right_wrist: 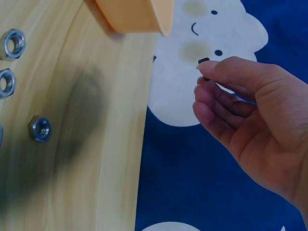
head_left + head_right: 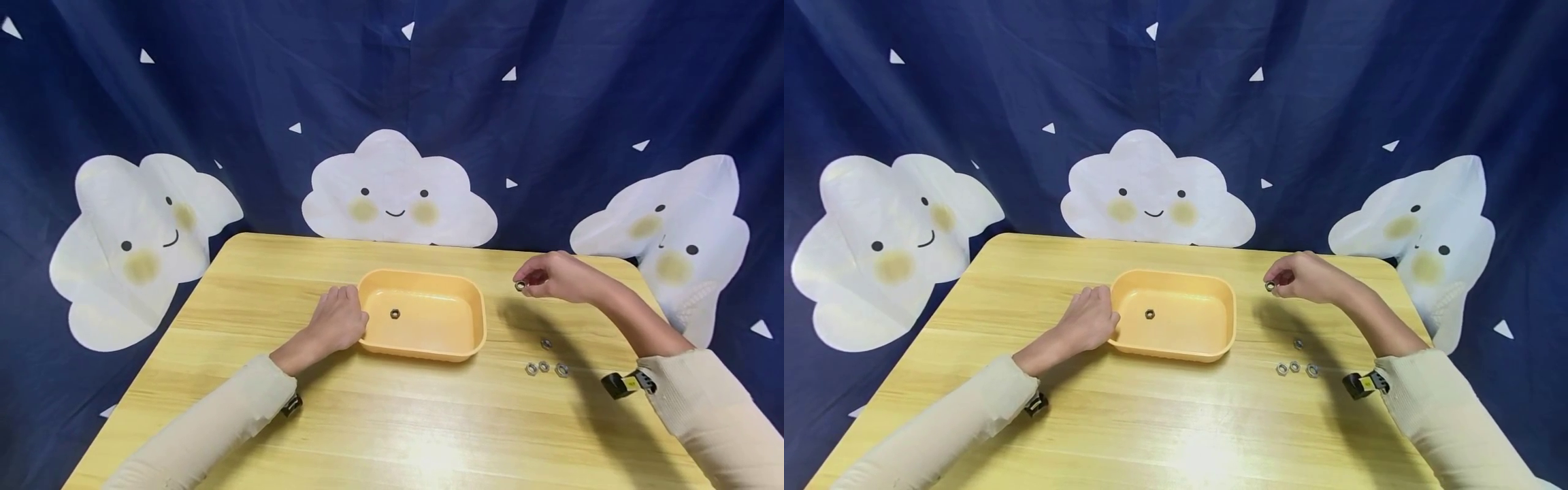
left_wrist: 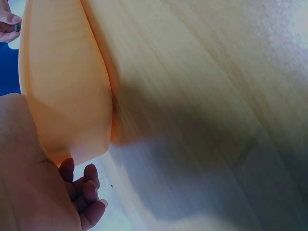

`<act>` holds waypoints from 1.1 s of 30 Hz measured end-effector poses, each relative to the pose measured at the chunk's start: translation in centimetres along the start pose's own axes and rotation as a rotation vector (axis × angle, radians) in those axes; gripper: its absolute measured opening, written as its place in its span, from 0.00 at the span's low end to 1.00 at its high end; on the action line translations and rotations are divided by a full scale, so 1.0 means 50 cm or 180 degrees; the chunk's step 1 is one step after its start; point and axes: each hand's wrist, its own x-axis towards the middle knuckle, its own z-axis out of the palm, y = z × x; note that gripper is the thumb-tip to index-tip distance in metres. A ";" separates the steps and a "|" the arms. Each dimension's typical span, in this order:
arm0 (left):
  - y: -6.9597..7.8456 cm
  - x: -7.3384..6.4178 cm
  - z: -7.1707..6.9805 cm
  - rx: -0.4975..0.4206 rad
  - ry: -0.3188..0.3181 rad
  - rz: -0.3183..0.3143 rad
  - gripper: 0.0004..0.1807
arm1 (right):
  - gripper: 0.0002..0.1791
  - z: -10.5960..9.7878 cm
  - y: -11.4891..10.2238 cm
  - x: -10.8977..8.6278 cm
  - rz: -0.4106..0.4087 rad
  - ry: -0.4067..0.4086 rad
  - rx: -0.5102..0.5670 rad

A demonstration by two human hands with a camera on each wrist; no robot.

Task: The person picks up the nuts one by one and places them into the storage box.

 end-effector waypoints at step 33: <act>0.001 0.002 0.003 -0.0001 -0.0010 -0.0039 0.12 | 0.09 0.021 -0.077 0.112 -0.0335 -0.0130 0.0084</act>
